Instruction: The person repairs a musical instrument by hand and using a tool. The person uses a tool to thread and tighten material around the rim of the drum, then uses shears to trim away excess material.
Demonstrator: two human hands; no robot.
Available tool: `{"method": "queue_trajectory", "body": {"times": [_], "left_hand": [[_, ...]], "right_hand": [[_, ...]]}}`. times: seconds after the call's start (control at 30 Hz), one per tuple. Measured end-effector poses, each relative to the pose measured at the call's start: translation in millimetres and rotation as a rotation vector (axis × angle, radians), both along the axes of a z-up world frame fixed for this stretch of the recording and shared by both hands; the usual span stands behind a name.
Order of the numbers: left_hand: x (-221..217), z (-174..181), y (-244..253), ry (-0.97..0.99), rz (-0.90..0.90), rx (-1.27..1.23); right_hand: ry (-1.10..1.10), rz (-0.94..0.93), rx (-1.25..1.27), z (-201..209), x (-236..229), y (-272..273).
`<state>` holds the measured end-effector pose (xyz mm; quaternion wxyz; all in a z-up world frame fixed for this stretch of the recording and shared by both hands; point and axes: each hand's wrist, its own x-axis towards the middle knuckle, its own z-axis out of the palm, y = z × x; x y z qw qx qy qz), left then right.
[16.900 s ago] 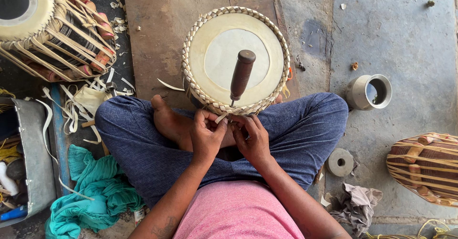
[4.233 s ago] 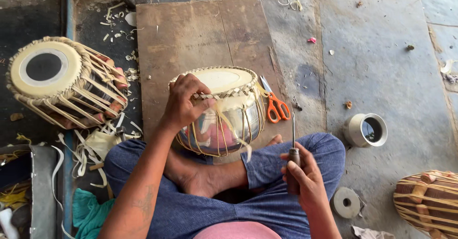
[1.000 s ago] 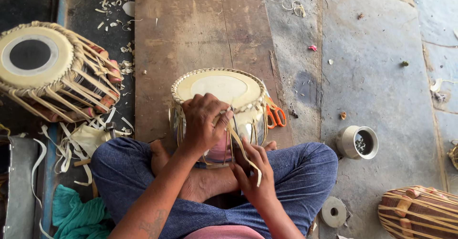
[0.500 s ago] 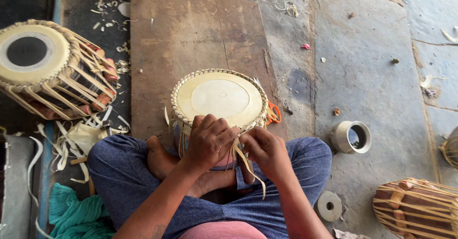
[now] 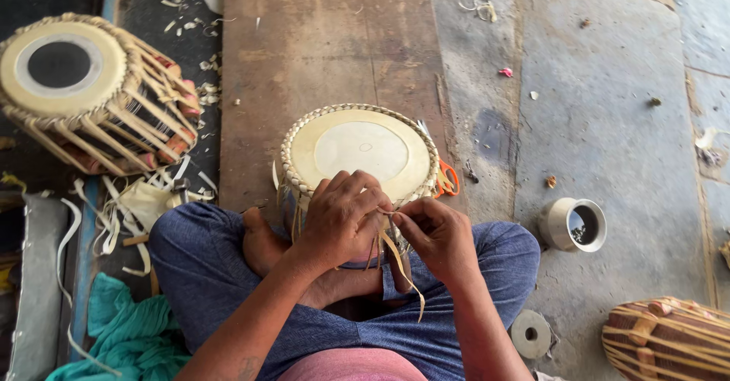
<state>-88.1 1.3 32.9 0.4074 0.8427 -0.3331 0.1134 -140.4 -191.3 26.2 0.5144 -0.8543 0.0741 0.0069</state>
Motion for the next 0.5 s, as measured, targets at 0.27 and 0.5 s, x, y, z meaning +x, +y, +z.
{"method": "queue_trajectory", "body": {"times": [0.27, 0.5], "left_hand": [[3.2, 1.9, 1.5, 0.072, -0.006, -0.004], [2.6, -0.9, -2.7, 0.123, 0.059, -0.089]], "right_hand": [[-0.112, -0.011, -0.075, 2.4, -5.5, -5.0], [-0.116, -0.011, -0.089, 6.7, -22.9, -17.7]]}}
